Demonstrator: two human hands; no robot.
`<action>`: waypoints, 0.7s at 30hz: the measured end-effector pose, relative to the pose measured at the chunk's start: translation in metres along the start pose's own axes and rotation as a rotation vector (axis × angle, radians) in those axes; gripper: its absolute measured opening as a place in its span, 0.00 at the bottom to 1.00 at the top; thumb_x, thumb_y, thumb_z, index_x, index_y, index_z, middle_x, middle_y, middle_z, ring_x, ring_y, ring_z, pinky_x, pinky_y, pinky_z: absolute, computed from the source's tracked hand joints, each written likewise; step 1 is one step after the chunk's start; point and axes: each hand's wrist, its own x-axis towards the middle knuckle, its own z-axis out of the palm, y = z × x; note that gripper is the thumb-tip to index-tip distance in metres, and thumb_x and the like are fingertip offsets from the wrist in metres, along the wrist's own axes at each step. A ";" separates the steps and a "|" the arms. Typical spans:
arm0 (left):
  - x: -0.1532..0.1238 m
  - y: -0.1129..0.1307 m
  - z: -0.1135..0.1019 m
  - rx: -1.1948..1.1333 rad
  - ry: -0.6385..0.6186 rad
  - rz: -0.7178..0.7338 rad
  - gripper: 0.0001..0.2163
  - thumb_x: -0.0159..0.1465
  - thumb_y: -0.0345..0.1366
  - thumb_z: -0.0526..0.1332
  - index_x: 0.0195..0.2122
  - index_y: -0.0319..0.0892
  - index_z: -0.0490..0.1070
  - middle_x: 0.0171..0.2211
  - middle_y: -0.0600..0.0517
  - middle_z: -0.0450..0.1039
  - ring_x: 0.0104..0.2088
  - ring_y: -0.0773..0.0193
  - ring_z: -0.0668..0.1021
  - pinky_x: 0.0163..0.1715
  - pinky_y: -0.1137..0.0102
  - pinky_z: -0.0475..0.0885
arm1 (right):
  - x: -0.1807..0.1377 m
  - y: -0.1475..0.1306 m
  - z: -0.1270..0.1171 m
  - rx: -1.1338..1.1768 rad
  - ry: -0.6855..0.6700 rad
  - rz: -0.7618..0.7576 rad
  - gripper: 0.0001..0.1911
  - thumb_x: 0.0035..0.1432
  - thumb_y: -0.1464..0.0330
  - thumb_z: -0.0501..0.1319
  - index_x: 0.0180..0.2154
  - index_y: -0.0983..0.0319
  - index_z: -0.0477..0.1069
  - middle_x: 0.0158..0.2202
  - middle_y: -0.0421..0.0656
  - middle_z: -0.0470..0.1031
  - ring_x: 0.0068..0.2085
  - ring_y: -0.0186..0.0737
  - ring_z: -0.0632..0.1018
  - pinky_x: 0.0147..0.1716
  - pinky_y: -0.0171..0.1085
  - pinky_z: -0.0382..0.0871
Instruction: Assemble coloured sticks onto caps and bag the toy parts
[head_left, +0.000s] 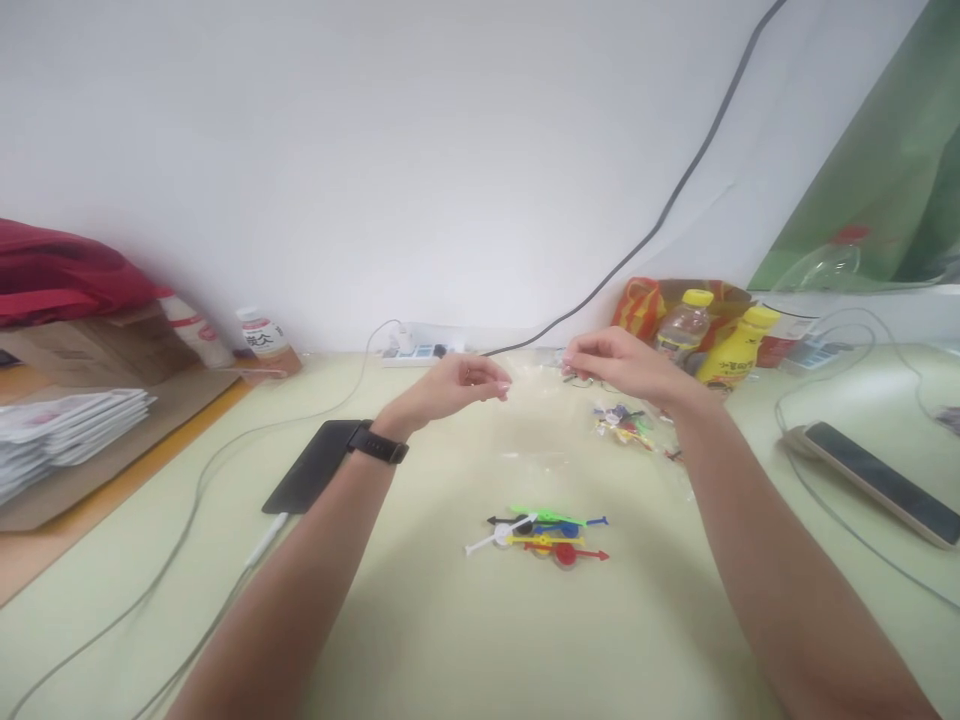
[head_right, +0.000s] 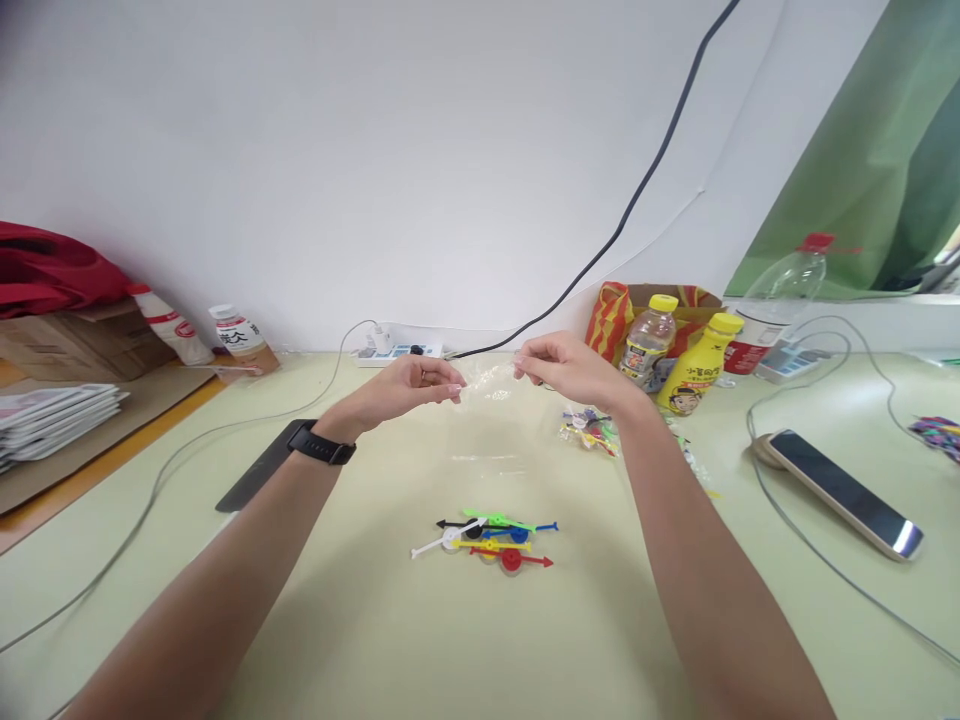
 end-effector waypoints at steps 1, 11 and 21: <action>0.000 0.000 0.001 0.005 0.009 0.003 0.14 0.62 0.47 0.69 0.41 0.43 0.80 0.40 0.46 0.83 0.43 0.57 0.83 0.45 0.65 0.74 | 0.000 0.000 0.001 0.001 0.001 -0.007 0.23 0.61 0.48 0.61 0.30 0.61 0.74 0.27 0.39 0.68 0.31 0.37 0.67 0.31 0.38 0.58; 0.000 0.004 0.001 0.002 -0.031 0.011 0.16 0.63 0.50 0.67 0.43 0.42 0.81 0.39 0.44 0.83 0.41 0.57 0.81 0.41 0.64 0.74 | 0.002 0.001 0.003 0.025 0.012 -0.025 0.26 0.58 0.44 0.62 0.29 0.61 0.73 0.26 0.39 0.67 0.30 0.37 0.66 0.30 0.38 0.58; 0.006 -0.004 0.004 0.012 0.119 0.014 0.17 0.62 0.52 0.68 0.37 0.42 0.82 0.33 0.46 0.83 0.34 0.60 0.80 0.36 0.66 0.74 | 0.008 0.007 0.009 0.018 -0.071 -0.074 0.24 0.62 0.47 0.60 0.30 0.61 0.72 0.25 0.37 0.63 0.28 0.35 0.62 0.29 0.37 0.55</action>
